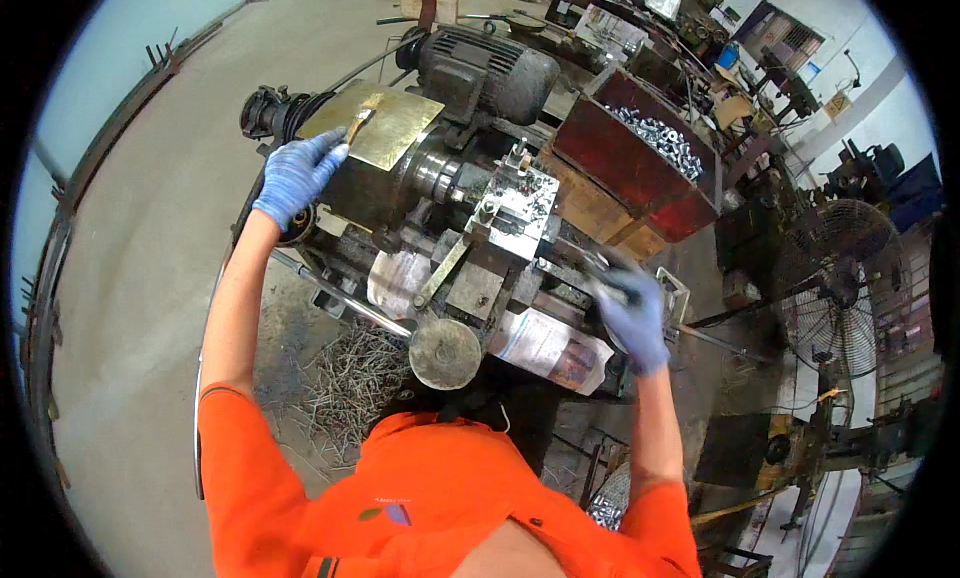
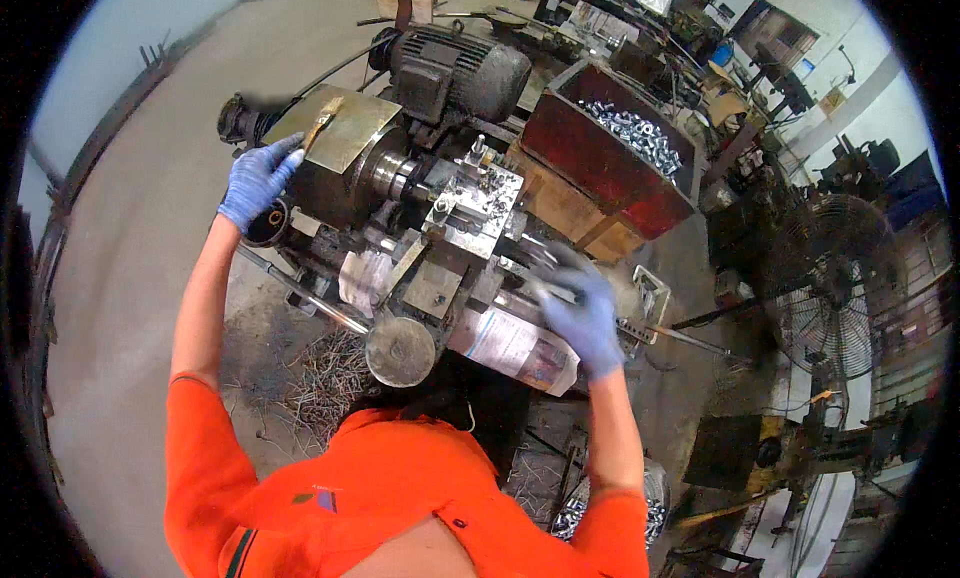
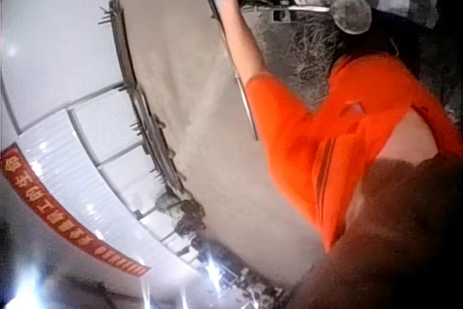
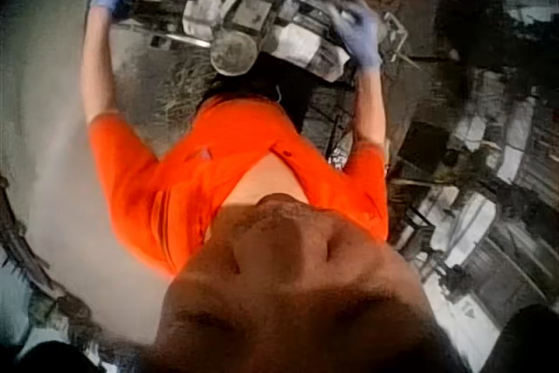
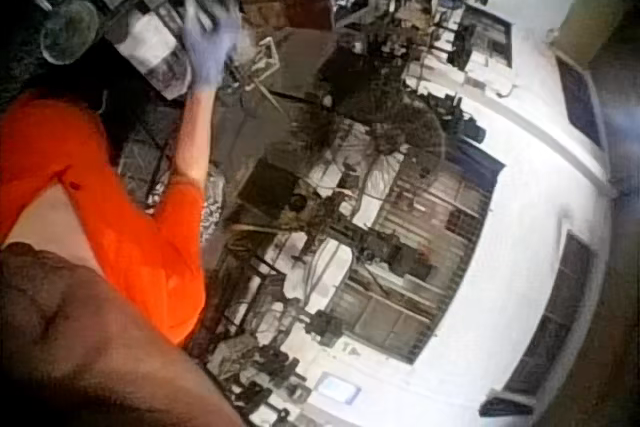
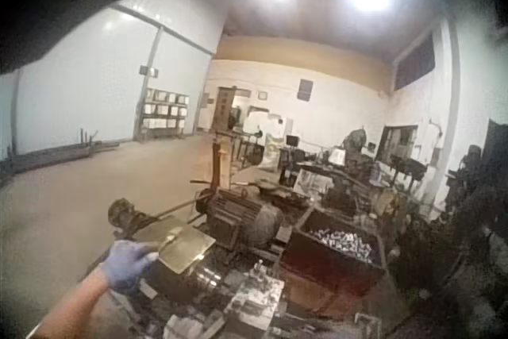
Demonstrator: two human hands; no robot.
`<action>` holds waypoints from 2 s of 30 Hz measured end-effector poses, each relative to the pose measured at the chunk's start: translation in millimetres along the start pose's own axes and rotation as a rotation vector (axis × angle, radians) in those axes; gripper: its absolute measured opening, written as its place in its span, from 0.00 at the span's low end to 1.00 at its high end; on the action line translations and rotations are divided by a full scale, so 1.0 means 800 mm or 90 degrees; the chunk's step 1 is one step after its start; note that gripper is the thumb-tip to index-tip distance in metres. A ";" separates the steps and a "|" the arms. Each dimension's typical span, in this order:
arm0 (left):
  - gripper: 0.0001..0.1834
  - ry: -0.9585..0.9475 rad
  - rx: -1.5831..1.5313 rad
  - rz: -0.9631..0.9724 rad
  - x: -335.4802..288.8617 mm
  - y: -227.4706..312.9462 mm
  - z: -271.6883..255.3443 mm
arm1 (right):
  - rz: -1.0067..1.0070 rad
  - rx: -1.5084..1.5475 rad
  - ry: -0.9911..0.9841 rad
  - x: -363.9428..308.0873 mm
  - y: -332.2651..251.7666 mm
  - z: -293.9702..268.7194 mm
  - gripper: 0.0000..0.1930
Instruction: The person machines small metal components using a lathe, loading individual parts into the chuck, operating a lever to perform the cut, and then placing the finished parts into a basket.
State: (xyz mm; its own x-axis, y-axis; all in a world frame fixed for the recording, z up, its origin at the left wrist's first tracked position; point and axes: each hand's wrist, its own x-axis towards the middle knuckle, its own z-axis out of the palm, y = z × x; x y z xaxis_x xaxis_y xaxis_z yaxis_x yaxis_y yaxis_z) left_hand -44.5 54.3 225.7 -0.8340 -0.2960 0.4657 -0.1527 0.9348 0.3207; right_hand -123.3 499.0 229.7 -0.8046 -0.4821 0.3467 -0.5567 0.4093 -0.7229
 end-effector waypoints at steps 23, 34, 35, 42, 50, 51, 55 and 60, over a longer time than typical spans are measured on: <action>0.21 0.010 0.079 -0.438 -0.305 -0.195 -0.100 | 0.201 0.070 -0.259 0.236 -0.041 0.217 0.24; 0.17 -0.138 0.446 -0.291 -0.348 -0.287 -0.050 | 0.193 0.125 -0.242 0.228 -0.024 0.220 0.25; 0.14 -0.112 0.480 -0.230 -0.337 -0.314 -0.058 | 0.192 0.111 -0.245 0.227 -0.024 0.219 0.26; 0.07 -0.134 0.555 -0.202 -0.294 -0.407 -0.077 | 0.189 -0.003 -0.260 0.236 -0.032 0.210 0.28; 0.14 0.508 -0.091 -0.149 -0.237 -0.215 0.038 | -0.036 -0.052 -0.017 0.163 -0.020 0.062 0.15; 0.13 0.266 -0.059 -0.371 -0.274 -0.247 0.087 | -0.048 -0.094 0.005 0.148 -0.010 0.035 0.14; 0.21 -0.227 0.045 -0.267 -0.288 -0.195 0.267 | 0.077 -0.155 0.096 0.050 0.079 -0.068 0.11; 0.14 -0.368 0.265 0.008 -0.246 -0.252 0.286 | 0.359 -0.126 0.167 -0.066 0.153 -0.142 0.11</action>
State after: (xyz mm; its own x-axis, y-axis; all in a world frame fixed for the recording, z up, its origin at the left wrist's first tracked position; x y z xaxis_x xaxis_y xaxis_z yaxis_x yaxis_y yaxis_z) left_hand 28.9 -31.4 -119.3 -0.9670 -0.2413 -0.0817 -0.2352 0.9688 -0.0775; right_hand -172.6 662.2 190.7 -0.9942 0.0423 0.0989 -0.0424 0.6909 -0.7217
